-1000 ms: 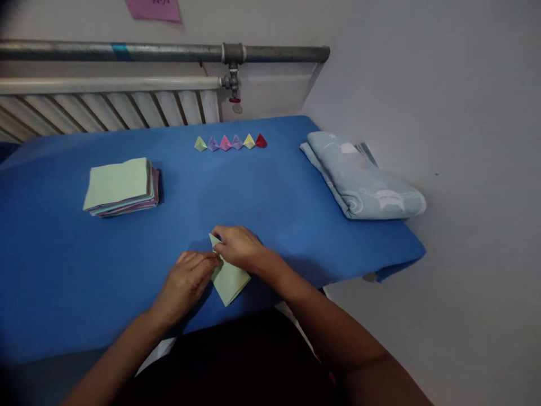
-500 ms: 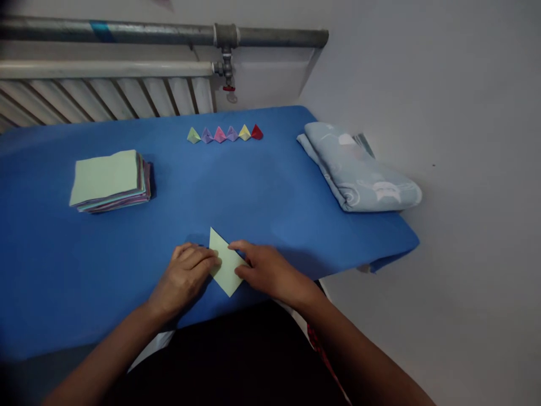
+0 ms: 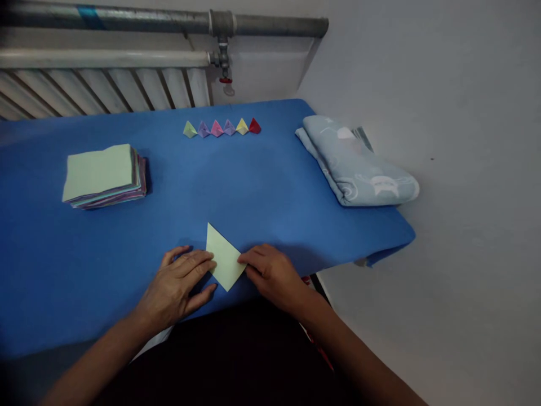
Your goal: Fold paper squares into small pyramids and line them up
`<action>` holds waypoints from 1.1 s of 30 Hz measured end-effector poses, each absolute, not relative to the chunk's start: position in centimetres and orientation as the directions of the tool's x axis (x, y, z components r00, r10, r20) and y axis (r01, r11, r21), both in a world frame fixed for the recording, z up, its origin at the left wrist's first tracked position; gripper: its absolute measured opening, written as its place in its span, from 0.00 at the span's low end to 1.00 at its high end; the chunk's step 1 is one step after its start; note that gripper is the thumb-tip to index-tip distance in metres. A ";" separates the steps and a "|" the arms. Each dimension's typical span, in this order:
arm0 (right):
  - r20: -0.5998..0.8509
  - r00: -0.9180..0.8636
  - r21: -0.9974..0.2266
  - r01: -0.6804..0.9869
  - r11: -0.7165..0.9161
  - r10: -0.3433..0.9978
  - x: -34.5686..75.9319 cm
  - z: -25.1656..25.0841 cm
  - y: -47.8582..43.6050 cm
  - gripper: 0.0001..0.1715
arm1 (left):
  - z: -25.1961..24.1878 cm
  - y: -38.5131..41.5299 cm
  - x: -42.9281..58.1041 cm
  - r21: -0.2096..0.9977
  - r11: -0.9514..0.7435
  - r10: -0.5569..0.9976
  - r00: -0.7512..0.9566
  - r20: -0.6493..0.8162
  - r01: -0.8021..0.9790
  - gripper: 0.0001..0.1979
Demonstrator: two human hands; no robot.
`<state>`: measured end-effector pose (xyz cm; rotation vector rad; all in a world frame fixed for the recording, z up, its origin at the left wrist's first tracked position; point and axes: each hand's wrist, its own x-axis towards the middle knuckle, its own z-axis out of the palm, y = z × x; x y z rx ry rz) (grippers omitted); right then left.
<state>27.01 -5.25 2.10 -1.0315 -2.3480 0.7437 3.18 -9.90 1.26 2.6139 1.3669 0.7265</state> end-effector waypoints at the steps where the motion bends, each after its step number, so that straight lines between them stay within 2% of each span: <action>1: 0.238 -0.605 -0.588 0.533 0.609 0.760 27.1 1.9 -5.4 0.14 | 1.2 -9.9 3.1 0.305 -0.593 0.796 0.486 0.362 0.745 0.14; 5: 0.355 -0.592 -0.401 0.602 0.690 0.723 27.2 1.1 -6.1 0.14 | 1.1 -10.0 2.9 0.308 -0.600 0.793 0.496 0.353 0.738 0.16; 7: 0.388 -0.592 -0.368 0.603 0.708 0.706 27.2 0.9 -6.3 0.13 | 1.2 -10.0 3.0 0.305 -0.601 0.791 0.493 0.362 0.739 0.15; 19: 0.394 -0.505 -0.482 0.598 0.640 0.768 27.0 0.3 -6.9 0.09 | 0.6 -9.7 3.8 0.247 -0.571 0.788 0.438 0.432 0.783 0.07; 33: 0.305 -0.378 -0.595 0.641 0.485 0.874 26.2 1.0 -6.8 0.06 | 0.5 -9.3 4.9 0.388 -0.392 0.898 0.255 0.359 0.834 0.07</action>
